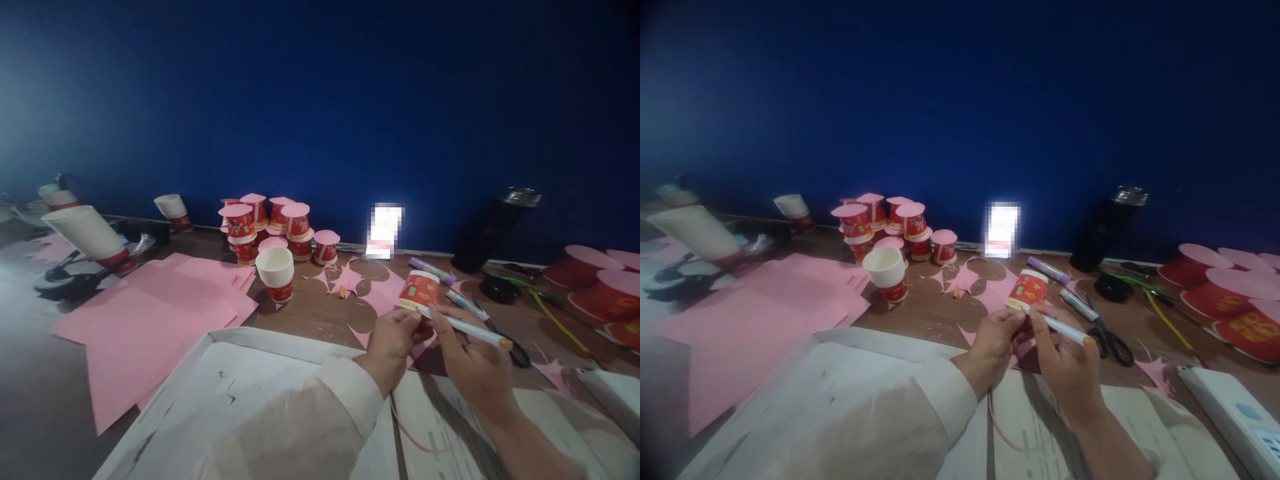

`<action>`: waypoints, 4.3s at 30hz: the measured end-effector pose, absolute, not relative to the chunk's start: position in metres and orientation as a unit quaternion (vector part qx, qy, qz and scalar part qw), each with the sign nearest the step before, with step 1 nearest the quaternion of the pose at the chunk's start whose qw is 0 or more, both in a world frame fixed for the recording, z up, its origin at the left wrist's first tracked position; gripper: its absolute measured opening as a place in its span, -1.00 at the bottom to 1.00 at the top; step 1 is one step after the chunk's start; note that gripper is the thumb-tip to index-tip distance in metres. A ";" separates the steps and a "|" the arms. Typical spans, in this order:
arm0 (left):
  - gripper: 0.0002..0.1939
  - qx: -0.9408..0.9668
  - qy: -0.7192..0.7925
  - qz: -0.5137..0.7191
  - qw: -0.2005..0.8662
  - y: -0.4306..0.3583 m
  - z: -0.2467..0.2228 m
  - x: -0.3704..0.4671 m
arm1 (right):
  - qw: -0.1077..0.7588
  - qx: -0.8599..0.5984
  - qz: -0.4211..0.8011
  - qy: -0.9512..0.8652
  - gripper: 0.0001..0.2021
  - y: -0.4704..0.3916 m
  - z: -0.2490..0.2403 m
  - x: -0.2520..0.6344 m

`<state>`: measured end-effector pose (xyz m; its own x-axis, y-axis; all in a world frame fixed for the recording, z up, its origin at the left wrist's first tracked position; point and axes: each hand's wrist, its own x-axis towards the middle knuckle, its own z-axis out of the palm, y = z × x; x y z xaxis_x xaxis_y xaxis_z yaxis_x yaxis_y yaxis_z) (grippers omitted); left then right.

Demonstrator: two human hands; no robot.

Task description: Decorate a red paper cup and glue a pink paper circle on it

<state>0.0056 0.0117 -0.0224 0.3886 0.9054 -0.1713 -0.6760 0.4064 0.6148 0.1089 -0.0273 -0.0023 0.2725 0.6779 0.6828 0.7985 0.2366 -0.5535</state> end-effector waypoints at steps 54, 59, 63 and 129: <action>-0.54 0.213 0.261 0.469 0.817 0.007 -0.010 -0.001 | 0.492 -0.644 -0.130 -0.571 -0.63 -0.027 -0.007 0.116; -0.60 0.212 0.263 0.464 0.819 0.007 -0.010 -0.001 | 0.485 -0.668 -0.111 -0.553 -0.60 -0.029 -0.005 0.113; -0.61 0.202 0.269 0.462 0.821 0.008 -0.010 -0.001 | 0.480 -0.668 -0.124 -0.555 -0.58 -0.030 -0.003 0.111; -0.66 0.189 0.260 0.480 0.816 0.010 -0.012 0.000 | 0.490 -0.657 -0.134 -0.557 -0.59 -0.029 -0.002 0.109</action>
